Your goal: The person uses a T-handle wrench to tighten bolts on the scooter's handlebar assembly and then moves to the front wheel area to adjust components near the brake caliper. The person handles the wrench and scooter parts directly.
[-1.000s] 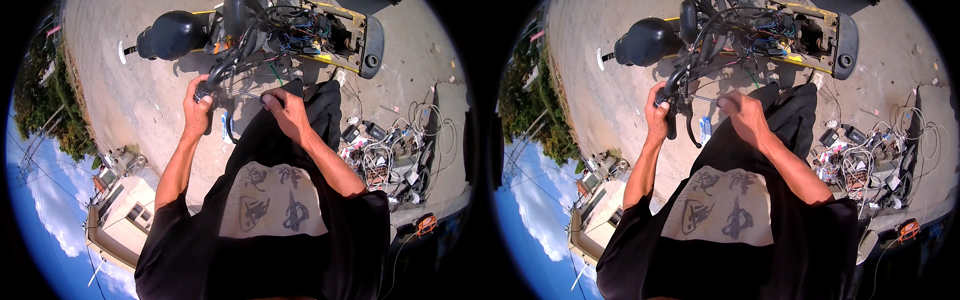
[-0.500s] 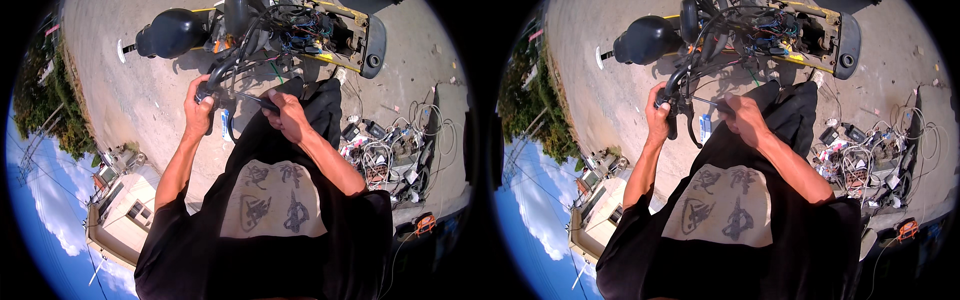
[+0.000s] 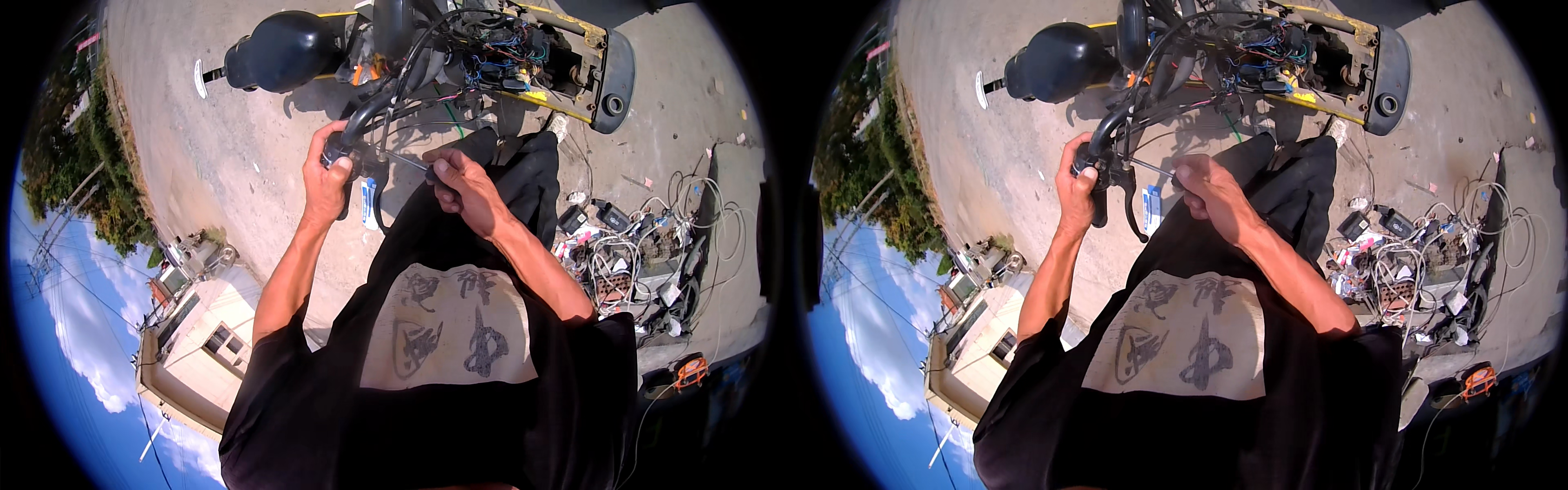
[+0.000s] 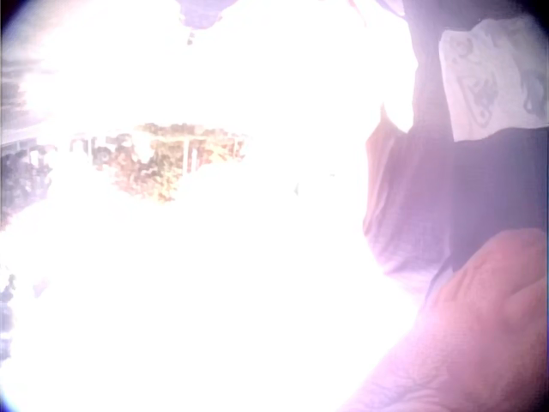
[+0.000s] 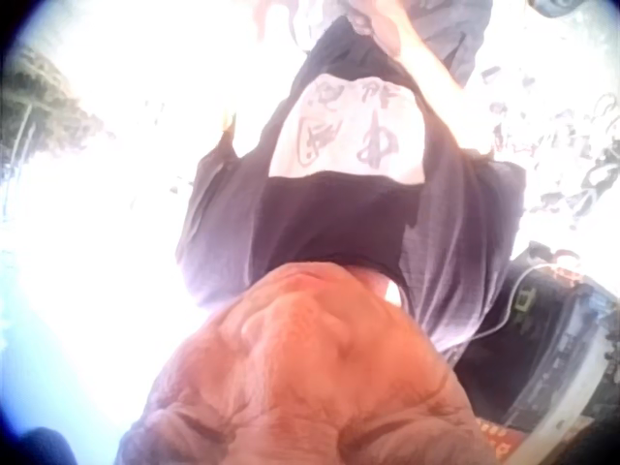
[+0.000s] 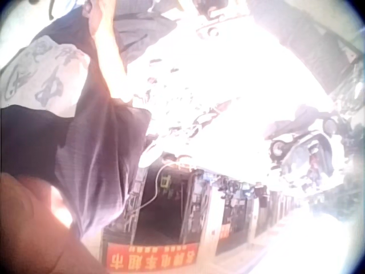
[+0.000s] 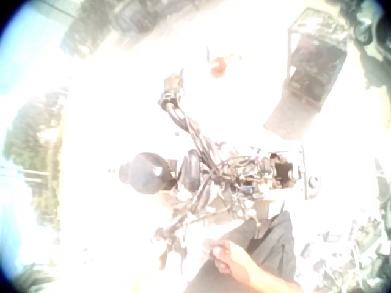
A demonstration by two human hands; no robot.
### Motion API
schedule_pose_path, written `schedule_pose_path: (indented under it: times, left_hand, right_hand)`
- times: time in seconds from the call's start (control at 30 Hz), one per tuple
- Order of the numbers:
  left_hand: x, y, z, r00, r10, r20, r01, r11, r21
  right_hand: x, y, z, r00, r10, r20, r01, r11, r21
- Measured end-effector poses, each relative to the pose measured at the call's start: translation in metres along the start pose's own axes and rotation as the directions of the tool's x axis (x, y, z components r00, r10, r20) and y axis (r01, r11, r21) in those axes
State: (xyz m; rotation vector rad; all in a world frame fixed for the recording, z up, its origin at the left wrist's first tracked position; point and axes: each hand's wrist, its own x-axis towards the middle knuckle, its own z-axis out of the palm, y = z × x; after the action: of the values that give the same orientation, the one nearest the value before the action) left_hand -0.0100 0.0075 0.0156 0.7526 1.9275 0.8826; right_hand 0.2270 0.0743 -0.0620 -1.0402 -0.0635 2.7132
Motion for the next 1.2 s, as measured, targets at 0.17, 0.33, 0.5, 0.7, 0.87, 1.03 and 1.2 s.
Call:
schedule_pose_path:
  times: [0.17,0.33,0.5,0.7,0.87,1.03,1.2]
  left_hand:
    - [0.003,0.003,0.002,1.000,0.017,-0.012,-0.017,1.000,0.017]
    - [0.002,0.004,0.004,1.000,-0.019,-0.022,0.018,0.999,-0.037]
    - [0.005,0.006,0.004,1.000,0.018,-0.012,-0.018,1.000,-0.011]
    - [0.001,0.000,0.001,1.000,0.019,-0.019,-0.019,1.000,-0.011]
    - [0.005,0.004,0.003,1.000,-0.001,-0.028,0.001,1.000,-0.007]
    - [0.003,0.004,0.001,1.000,-0.003,-0.028,0.004,1.000,0.029]
    - [0.002,0.006,0.002,0.999,-0.012,-0.030,0.013,1.000,0.018]
  right_hand:
    - [0.003,0.004,-0.004,0.878,-0.464,0.114,0.432,0.668,-0.606]
    - [0.015,-0.002,-0.026,0.974,0.146,0.176,-0.125,0.984,-0.125]
    - [0.009,-0.001,-0.009,0.838,-0.507,0.204,0.519,0.621,-0.587]
    - [0.017,-0.004,-0.025,0.987,0.037,0.156,-0.014,0.989,-0.144]
    - [0.010,-0.003,-0.006,0.809,-0.553,0.199,0.537,0.559,-0.632]
    - [0.014,0.002,-0.013,0.815,-0.499,0.294,0.574,0.632,-0.520]
    - [0.017,0.003,-0.023,0.962,-0.133,0.237,0.194,0.947,-0.257]
